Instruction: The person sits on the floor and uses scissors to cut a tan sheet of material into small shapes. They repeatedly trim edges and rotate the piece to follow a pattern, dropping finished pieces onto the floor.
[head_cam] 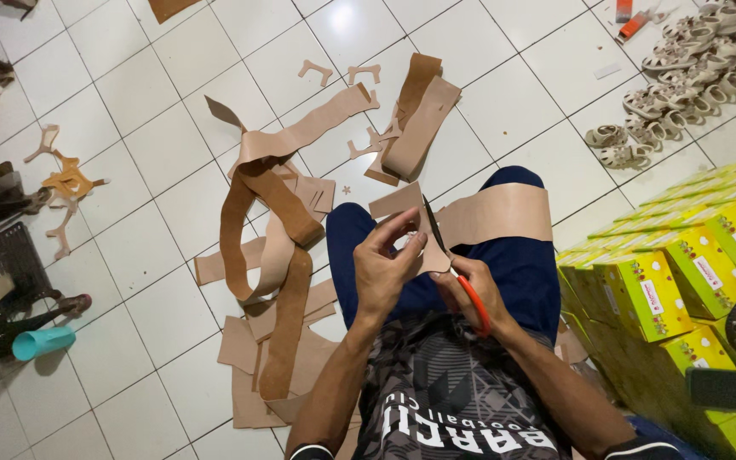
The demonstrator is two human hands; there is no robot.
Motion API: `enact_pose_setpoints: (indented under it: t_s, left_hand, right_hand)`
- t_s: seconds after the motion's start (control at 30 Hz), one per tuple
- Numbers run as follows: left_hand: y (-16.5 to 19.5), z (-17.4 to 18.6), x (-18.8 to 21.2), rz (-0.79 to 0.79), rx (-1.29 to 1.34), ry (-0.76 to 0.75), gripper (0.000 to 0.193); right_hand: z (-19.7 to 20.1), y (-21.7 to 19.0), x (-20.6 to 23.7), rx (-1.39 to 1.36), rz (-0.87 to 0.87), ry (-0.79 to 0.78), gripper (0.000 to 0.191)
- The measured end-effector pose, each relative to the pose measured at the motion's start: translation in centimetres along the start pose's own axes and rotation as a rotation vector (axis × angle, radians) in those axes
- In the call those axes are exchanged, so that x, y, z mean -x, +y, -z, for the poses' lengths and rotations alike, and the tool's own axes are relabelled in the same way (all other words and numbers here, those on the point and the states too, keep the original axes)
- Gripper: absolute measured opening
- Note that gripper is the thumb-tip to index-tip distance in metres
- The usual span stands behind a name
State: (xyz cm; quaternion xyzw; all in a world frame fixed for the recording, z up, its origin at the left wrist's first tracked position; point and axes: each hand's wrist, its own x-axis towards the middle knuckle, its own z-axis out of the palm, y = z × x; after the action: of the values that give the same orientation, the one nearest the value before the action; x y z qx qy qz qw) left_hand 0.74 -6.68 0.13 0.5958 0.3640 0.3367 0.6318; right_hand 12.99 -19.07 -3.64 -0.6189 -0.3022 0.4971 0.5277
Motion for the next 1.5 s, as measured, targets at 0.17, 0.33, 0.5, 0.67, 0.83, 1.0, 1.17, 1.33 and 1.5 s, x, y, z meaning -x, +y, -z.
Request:
enact_pose_setpoints:
  t_s: [0.17,0.33,0.5,0.67,0.83,1.0,1.17,1.33,1.5]
  left_hand:
    - [0.1,-0.1,0.1,-0.038,0.058,-0.040,0.046]
    - [1.6,0.4,-1.1,0.007,0.049,-0.024,0.067]
    - [2.2,0.9,-1.6,0.010,-0.022,0.014,0.038]
    - [1.7,0.4,-0.2,0.032,-0.033,-0.014,0.036]
    - [1.5,0.5,0.0,0.013,0.030,0.010,0.037]
    - [1.1,0.0,0.3,0.030,0.073,0.057,0.036]
    - [0.8,-0.3,0.1,0.034,0.041,0.066,0.034]
    - [1.7,0.4,-0.2,0.090,0.140,0.005,0.036]
    - [3.7,1.4,-0.2,0.115,-0.036,-0.074,0.051]
  right_hand:
    - [-0.5,1.5,0.4,-0.037,0.004,0.079,0.023]
    - [-0.5,1.4,1.0,0.008,-0.070,0.064,0.026]
    - [-0.1,0.3,0.5,0.126,-0.029,-0.010,0.032]
    - [0.1,-0.3,-0.2,0.055,0.150,-0.105,0.041]
    - [-0.5,-0.5,-0.3,-0.110,-0.024,-0.067,0.036]
    - [-1.1,-0.2,-0.1,-0.144,-0.016,-0.048,0.030]
    - [-1.8,0.9,0.0,-0.228,0.019,0.001,0.027]
    - [-0.5,0.6,-0.5,0.050,0.038,0.019,0.031]
    - [1.1,-1.4,-0.5,0.121,0.027,-0.059,0.050]
